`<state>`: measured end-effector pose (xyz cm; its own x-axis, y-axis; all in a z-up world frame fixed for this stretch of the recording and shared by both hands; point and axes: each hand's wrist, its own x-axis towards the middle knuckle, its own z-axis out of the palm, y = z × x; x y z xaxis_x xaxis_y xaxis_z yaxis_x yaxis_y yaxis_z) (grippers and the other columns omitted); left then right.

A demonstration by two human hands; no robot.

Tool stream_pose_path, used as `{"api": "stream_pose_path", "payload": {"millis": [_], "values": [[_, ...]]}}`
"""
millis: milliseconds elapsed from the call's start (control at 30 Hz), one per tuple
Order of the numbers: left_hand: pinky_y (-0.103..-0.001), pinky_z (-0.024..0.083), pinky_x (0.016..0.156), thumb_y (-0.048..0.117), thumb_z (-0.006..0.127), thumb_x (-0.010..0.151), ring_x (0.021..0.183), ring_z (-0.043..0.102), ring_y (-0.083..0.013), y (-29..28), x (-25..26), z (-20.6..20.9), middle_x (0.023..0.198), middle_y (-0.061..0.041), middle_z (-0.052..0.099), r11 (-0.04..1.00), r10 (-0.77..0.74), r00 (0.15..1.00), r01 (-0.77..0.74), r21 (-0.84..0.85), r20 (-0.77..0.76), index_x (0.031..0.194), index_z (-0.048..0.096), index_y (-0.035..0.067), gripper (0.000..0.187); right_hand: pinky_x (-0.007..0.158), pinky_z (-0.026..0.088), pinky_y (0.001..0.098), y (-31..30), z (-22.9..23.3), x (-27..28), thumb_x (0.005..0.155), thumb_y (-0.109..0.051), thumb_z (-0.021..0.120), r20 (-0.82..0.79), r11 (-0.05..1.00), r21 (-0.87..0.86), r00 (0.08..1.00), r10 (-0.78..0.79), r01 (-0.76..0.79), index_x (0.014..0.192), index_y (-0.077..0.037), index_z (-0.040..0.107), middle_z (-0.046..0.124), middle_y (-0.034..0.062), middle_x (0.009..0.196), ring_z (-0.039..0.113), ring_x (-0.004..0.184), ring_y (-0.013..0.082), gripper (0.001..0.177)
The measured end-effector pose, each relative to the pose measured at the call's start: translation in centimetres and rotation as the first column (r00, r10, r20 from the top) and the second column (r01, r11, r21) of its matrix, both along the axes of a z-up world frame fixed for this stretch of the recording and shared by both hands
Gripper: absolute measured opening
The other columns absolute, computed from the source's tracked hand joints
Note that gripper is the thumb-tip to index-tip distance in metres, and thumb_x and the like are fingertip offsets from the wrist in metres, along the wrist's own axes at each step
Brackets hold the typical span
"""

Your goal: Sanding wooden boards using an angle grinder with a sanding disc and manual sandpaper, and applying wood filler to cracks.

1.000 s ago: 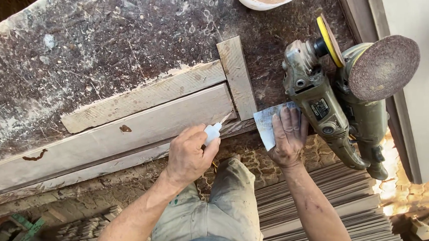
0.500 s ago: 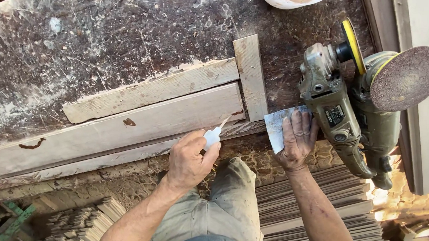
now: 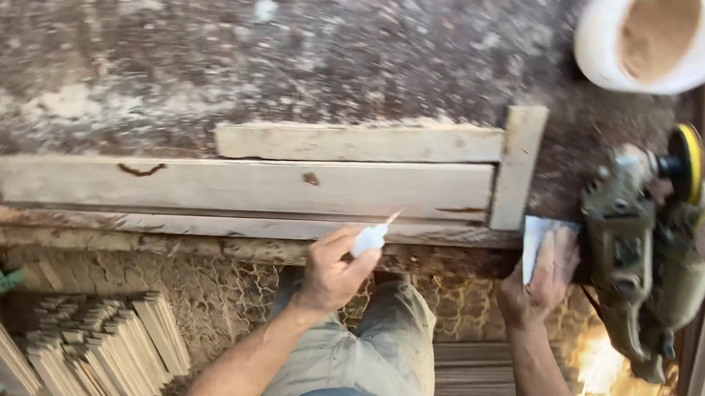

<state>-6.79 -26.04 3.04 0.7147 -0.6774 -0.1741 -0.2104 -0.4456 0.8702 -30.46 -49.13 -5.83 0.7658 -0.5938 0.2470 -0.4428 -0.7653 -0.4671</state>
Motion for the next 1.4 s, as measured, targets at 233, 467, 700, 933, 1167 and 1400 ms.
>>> {"api": "stream_pose_path", "payload": {"millis": [233,467,700,933,1167,1400], "values": [[-0.024,0.060,0.055,0.013,0.072,0.094,0.070,0.070,-0.0102,15.1,3.7,-0.7,0.088,-0.007,0.075,0.846,0.500,0.841,-0.525,-0.091,-0.207,0.108,0.075,0.000,0.019,0.127,0.022,0.0515,12.3,-1.1,15.7,0.089,-0.008,0.062,-0.484,0.947,0.260,0.824,0.295,-0.187,0.154,-0.007,0.036,0.037,0.0205,0.159,0.032,0.150,0.0372,0.070],[-0.028,0.058,0.083,0.010,0.071,0.100,0.098,0.070,-0.0153,18.4,6.8,1.8,0.112,-0.013,0.073,0.860,0.489,0.871,-0.492,-0.137,-0.059,0.120,0.069,-0.002,0.023,0.132,0.010,0.0540,23.1,0.6,24.7,0.082,0.002,0.067,-0.143,0.642,0.369,0.641,0.754,-0.672,0.165,-0.006,0.023,0.016,0.0191,0.172,0.017,0.161,0.0342,0.094],[-0.028,0.064,0.081,0.015,0.074,0.093,0.096,0.076,-0.0181,16.3,7.5,-1.4,0.106,-0.014,0.076,0.915,0.394,0.916,-0.399,-0.062,-0.077,0.110,0.073,-0.003,0.025,0.129,0.017,0.0517,9.3,-1.6,12.4,0.092,-0.001,0.058,-0.643,0.961,-0.033,0.742,0.190,-0.275,0.160,-0.007,0.029,0.032,0.0211,0.165,0.026,0.156,0.0357,0.075],[-0.034,0.063,0.083,0.014,0.074,0.093,0.096,0.074,-0.0217,16.2,8.8,-1.8,0.107,-0.016,0.076,0.909,0.361,0.920,-0.384,-0.163,-0.154,0.108,0.073,-0.003,0.023,0.132,0.017,0.0520,21.6,-1.4,21.7,0.087,0.004,0.064,-0.174,0.880,0.047,0.863,0.474,-0.473,0.161,-0.005,0.034,0.027,0.0217,0.167,0.024,0.158,0.0342,0.081],[-0.033,0.061,0.084,0.012,0.072,0.094,0.095,0.074,-0.0220,17.0,12.6,0.2,0.106,-0.017,0.074,0.933,0.311,0.948,-0.318,-0.166,-0.066,0.111,0.070,-0.006,0.025,0.124,0.024,0.0555,17.0,-0.1,18.5,0.069,-0.013,0.085,-0.461,0.859,0.234,0.726,0.510,-0.455,0.155,-0.006,0.039,0.042,0.0237,0.154,0.038,0.145,0.0404,0.098],[-0.036,0.061,0.076,0.018,0.076,0.090,0.088,0.074,-0.0285,12.5,8.8,-2.4,0.103,-0.020,0.074,0.994,0.099,0.989,-0.093,-0.058,0.114,0.094,0.073,-0.001,0.019,0.130,0.022,0.0591,9.1,3.7,12.1,0.096,-0.044,0.072,-0.434,0.960,-0.086,0.877,0.206,-0.268,0.153,0.004,0.042,0.043,0.0323,0.159,0.037,0.154,0.0473,0.081]]}}
